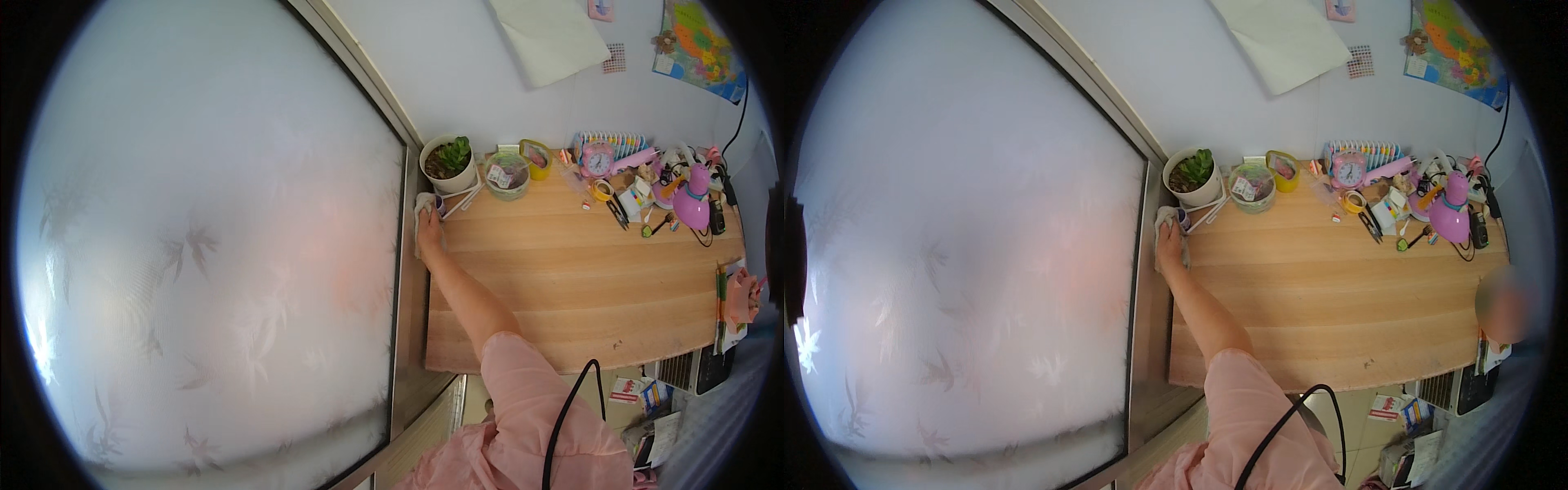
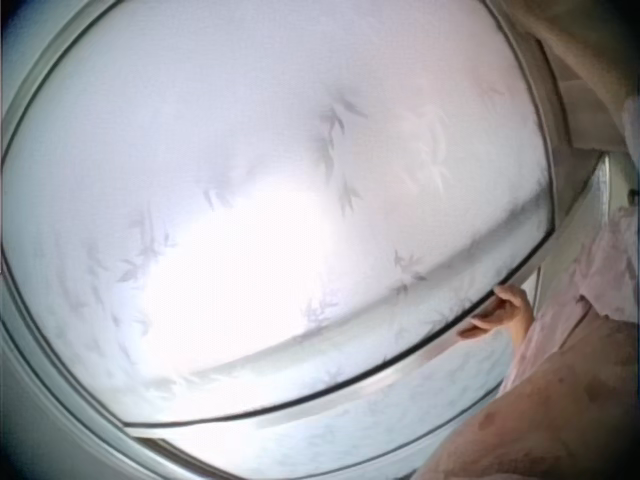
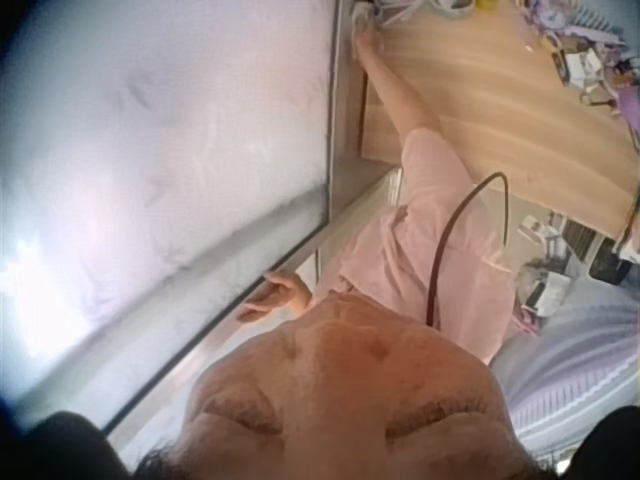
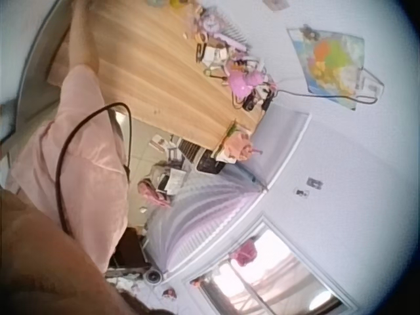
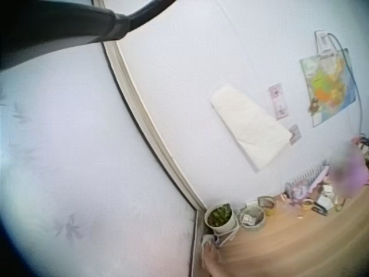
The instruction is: The person wipes a wooden desk surface with a cloth, then proceeds to wipe the doors of a wardrobe. The person uses a cloth to clean the wardrobe doors, moving from top to bottom and covering different sections.
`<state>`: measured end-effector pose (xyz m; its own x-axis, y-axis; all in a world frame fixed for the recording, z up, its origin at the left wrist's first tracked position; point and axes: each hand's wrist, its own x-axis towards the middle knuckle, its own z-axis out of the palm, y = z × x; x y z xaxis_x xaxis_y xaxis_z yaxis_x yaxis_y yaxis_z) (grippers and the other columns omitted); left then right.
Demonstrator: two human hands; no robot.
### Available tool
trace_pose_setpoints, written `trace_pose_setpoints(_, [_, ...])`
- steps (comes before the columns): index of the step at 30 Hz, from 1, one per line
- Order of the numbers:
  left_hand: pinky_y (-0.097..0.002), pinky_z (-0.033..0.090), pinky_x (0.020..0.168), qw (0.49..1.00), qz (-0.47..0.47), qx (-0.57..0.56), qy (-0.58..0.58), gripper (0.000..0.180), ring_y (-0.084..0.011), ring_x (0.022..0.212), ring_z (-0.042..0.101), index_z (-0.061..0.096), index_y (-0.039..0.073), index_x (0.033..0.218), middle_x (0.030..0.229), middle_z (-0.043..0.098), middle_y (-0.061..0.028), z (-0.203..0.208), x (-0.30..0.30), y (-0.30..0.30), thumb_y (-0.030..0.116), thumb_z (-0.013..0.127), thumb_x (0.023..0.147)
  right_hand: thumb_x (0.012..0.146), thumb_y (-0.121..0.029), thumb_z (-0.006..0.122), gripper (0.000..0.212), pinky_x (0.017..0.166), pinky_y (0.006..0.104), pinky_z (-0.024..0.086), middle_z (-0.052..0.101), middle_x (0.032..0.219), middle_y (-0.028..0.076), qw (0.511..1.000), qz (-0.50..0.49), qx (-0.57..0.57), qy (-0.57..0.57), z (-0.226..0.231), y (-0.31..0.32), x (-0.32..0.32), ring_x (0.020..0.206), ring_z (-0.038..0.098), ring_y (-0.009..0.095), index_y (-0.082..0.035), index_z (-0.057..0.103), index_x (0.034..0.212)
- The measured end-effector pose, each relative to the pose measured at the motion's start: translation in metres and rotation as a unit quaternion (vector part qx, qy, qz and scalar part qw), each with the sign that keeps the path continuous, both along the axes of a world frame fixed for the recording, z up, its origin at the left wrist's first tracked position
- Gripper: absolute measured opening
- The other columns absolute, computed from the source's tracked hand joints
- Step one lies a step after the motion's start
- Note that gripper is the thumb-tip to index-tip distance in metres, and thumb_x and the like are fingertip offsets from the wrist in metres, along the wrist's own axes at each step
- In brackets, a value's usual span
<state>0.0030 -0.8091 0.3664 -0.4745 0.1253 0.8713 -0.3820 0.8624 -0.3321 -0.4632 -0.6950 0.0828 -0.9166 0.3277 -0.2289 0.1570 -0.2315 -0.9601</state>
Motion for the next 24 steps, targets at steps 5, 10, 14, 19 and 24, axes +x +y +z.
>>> trace_pose_setpoints(5, [-0.0593,0.021,0.106,1.000,0.003,0.014,0.005,0.072,-0.0447,0.139,0.004,0.022,-0.005,0.143,0.151,-0.006,-0.0289,-0.001,-0.001,0.002,0.033,0.057,0.092,0.099,-0.031,0.042,0.050,0.103,0.0374,0.034,0.045,0.136,0.025,1.000,0.004,0.004,0.000,0.005,0.006,-0.010,0.123,0.045,0.036,0.002,0.038,0.137])
trace_pose_setpoints(10, [-0.0592,0.023,0.105,0.997,0.071,-0.010,-0.027,0.074,-0.0453,0.138,0.006,0.019,-0.004,0.143,0.150,-0.009,-0.0296,0.001,0.003,0.005,0.032,0.058,0.092,0.099,-0.030,0.042,0.050,0.102,0.0378,0.035,0.046,0.135,0.026,0.999,0.046,0.022,-0.002,-0.005,-0.021,0.102,0.122,0.046,0.038,0.004,0.040,0.136])
trace_pose_setpoints(14, [-0.0599,0.022,0.105,0.999,0.027,0.034,-0.008,0.074,-0.0470,0.137,0.006,0.019,-0.001,0.144,0.149,-0.010,-0.0314,-0.006,0.007,0.002,0.033,0.059,0.092,0.100,-0.030,0.042,0.051,0.106,0.0332,0.031,0.046,0.136,0.017,0.979,0.186,-0.072,-0.031,-0.005,-0.032,0.269,0.127,0.042,0.026,0.000,0.035,0.140])
trace_pose_setpoints(19, [-0.0620,0.020,0.104,0.999,0.027,0.017,0.008,0.072,-0.0473,0.137,0.005,0.025,0.000,0.142,0.149,-0.006,-0.0321,-0.007,0.011,-0.004,0.034,0.061,0.090,0.100,-0.027,0.043,0.050,0.107,0.0331,0.029,0.044,0.139,0.017,0.992,0.098,-0.068,0.044,-0.022,-0.056,0.281,0.128,0.041,0.026,0.000,0.034,0.141])
trace_pose_setpoints(24, [-0.0644,0.014,0.104,1.000,-0.001,0.006,0.018,0.068,-0.0456,0.139,0.001,0.030,0.001,0.141,0.150,-0.005,-0.0330,-0.013,0.012,-0.011,0.031,0.062,0.089,0.100,-0.032,0.040,0.051,0.105,0.0343,0.032,0.043,0.140,0.020,0.989,0.046,-0.141,-0.003,-0.013,-0.026,0.125,0.128,0.042,0.030,-0.004,0.033,0.143])
